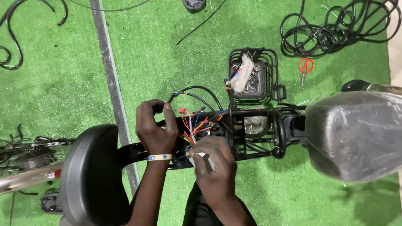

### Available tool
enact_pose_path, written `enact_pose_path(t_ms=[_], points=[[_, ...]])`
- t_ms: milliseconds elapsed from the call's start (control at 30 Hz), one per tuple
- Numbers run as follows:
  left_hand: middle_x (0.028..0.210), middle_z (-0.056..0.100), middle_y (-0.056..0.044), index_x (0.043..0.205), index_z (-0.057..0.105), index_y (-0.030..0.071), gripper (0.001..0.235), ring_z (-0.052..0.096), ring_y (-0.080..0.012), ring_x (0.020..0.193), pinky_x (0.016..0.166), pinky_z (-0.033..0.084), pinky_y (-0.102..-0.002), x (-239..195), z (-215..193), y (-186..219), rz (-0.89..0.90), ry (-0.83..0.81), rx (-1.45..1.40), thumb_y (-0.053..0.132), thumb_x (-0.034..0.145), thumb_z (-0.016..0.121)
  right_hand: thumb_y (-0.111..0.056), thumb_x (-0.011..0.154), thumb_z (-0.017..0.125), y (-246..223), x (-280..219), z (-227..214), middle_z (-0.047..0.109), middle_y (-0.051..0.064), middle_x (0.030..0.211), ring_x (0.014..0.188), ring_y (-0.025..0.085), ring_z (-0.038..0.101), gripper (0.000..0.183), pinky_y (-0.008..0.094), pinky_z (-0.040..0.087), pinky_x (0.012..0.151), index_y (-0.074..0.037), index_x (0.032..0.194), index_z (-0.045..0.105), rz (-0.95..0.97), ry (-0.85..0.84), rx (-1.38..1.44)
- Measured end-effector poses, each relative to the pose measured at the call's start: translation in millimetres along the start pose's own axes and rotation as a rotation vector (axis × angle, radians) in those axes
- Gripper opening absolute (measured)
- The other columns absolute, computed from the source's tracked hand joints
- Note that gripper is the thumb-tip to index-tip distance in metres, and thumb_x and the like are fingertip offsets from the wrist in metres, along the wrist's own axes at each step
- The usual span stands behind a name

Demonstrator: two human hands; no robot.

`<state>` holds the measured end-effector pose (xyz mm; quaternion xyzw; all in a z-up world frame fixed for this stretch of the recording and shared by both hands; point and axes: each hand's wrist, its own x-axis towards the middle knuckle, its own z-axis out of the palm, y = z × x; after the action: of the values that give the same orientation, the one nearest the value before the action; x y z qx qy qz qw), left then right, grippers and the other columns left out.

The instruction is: The person connects various colored wires to a silver controller box mounted on an electric bicycle frame. They plug in connectors, organize the wiring, and secure the controller within the frame.

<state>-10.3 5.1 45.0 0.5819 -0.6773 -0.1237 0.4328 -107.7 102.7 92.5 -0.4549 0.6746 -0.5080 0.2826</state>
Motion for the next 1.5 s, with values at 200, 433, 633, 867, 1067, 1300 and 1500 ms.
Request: enact_pose_path(t_ms=[200,433,633,867,1067,1300,1500], points=[[0.086,0.055,-0.014,0.084,0.061,0.004,0.013,0.05,-0.0299,0.075,0.071,0.037,-0.043,-1.6,-0.6,4.0,0.309,-0.033,0.047,0.011,0.086,0.073,-0.005,0.089,0.06,4.8,-8.7,-13.2,0.067,0.012,0.106,0.099,0.024,0.067,0.016,0.033,0.054,0.09,-0.002,0.104,0.066,-0.1,-0.065,-0.036],[0.088,0.055,-0.009,0.085,0.067,0.007,0.009,0.05,-0.0273,0.08,0.074,0.039,-0.041,0.4,-7.6,11.4,0.257,-0.159,0.027,0.013,0.089,0.072,-0.015,0.091,0.057,43.5,-3.7,-38.8,0.067,0.011,0.103,0.092,0.021,0.067,0.019,0.029,0.055,0.08,-0.005,0.105,0.065,0.06,0.145,-0.315],[0.082,0.058,-0.013,0.091,0.068,0.002,0.004,0.059,-0.0354,0.074,0.069,0.05,-0.043,5.0,-23.4,41.9,0.173,-0.236,-0.154,0.003,0.087,0.069,-0.011,0.08,0.075,87.4,12.2,-57.0,0.066,0.022,0.101,0.096,0.041,0.064,0.036,0.049,0.052,0.084,0.001,0.112,0.064,-0.052,0.114,-0.518],[0.095,0.067,-0.014,0.104,0.062,0.003,0.018,0.066,-0.0301,0.081,0.069,0.052,-0.04,-34.0,-14.5,62.4,0.123,-0.607,-0.219,-0.001,0.086,0.06,-0.016,0.094,0.043,102.1,18.0,-85.1,0.064,0.017,0.119,0.109,0.032,0.063,0.035,0.043,0.049,0.093,-0.004,0.125,0.049,0.179,-0.206,-0.324],[0.127,0.058,-0.01,0.109,0.06,0.009,0.044,0.053,-0.0343,0.098,0.077,0.044,-0.047,-65.0,23.7,59.4,0.299,-0.854,0.212,0.022,0.068,0.068,-0.017,0.097,0.036,138.6,14.7,-94.1,0.059,0.016,0.117,0.115,0.033,0.049,0.031,0.044,0.038,0.099,-0.003,0.114,0.058,0.077,-0.284,-0.462],[0.103,0.059,-0.007,0.103,0.059,0.012,0.04,0.053,-0.0335,0.084,0.065,0.044,-0.047,-65.3,39.4,61.4,0.326,-0.833,0.381,0.029,0.068,0.065,-0.039,0.098,0.037,134.1,30.5,-92.0,0.063,0.01,0.106,0.106,0.024,0.056,0.043,0.037,0.043,0.092,-0.006,0.105,0.064,0.135,-0.246,-0.267],[0.089,0.06,-0.009,0.092,0.058,0.014,0.02,0.056,-0.0362,0.082,0.064,0.043,-0.049,-56.2,41.7,70.0,0.157,-0.868,0.34,0.03,0.08,0.06,-0.027,0.097,0.043,144.6,31.9,-92.6,0.063,0.014,0.11,0.11,0.028,0.056,0.033,0.041,0.041,0.099,-0.004,0.109,0.064,0.105,-0.262,-0.226]])
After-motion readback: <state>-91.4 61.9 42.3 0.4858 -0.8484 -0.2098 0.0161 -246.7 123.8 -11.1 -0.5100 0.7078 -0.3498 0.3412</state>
